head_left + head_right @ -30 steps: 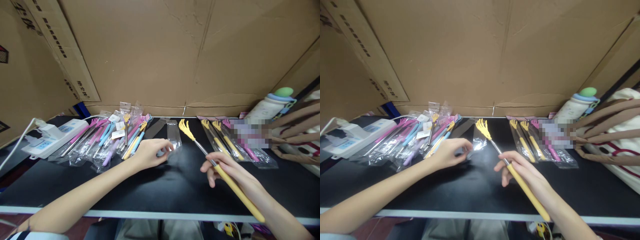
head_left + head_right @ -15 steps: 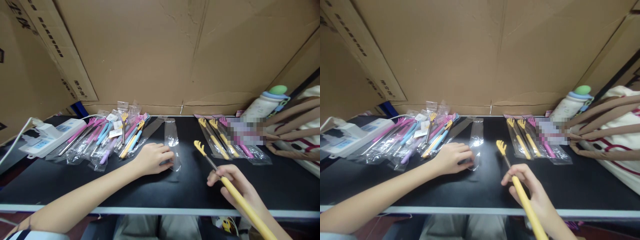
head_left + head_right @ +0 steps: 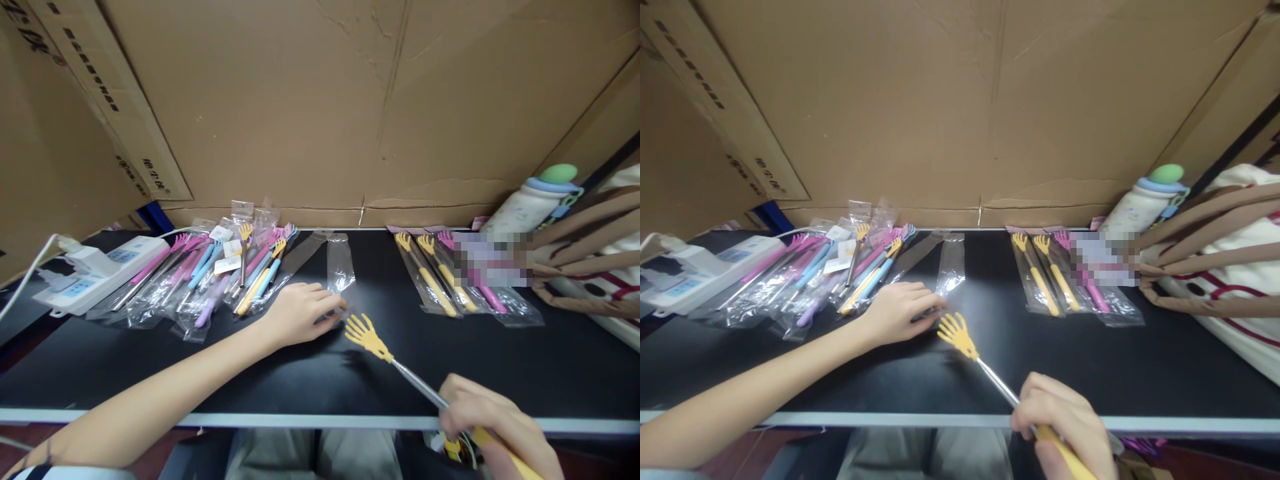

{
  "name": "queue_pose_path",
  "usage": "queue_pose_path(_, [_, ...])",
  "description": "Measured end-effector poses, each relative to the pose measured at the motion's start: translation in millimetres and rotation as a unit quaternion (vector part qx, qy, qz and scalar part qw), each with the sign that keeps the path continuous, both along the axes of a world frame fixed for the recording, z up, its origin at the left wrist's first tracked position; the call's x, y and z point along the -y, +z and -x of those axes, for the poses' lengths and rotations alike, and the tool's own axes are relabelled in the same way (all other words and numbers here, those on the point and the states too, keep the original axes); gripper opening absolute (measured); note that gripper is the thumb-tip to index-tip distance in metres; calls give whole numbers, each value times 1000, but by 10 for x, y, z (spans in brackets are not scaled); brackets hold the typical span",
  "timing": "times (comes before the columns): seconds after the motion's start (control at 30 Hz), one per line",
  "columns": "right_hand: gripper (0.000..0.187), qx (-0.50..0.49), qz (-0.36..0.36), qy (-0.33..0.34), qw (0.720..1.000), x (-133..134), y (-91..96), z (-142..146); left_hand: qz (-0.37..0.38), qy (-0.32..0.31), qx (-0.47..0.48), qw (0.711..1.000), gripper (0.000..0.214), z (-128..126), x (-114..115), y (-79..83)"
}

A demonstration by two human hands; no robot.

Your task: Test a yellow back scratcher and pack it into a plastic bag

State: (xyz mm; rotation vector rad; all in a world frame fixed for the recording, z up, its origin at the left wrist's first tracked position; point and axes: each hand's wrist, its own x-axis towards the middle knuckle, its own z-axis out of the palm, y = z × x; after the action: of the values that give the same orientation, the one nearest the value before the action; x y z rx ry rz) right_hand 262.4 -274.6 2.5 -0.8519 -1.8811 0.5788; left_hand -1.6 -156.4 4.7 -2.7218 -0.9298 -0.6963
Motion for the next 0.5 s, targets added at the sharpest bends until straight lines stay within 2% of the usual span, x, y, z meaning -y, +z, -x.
queue_pose_path(0.13, [29,78,-58,50,994,-28,52,93,-9,4,16,1000,16,-2,6,0])
queue_pose_path(0.3, [29,83,-60,-4,995,-36,-24,186,-23,4,24,999,17,-1,23,14])
queue_pose_path(0.5, [15,93,-80,-35,992,17,-71,235,-40,-1,0,999,23,1,44,31])
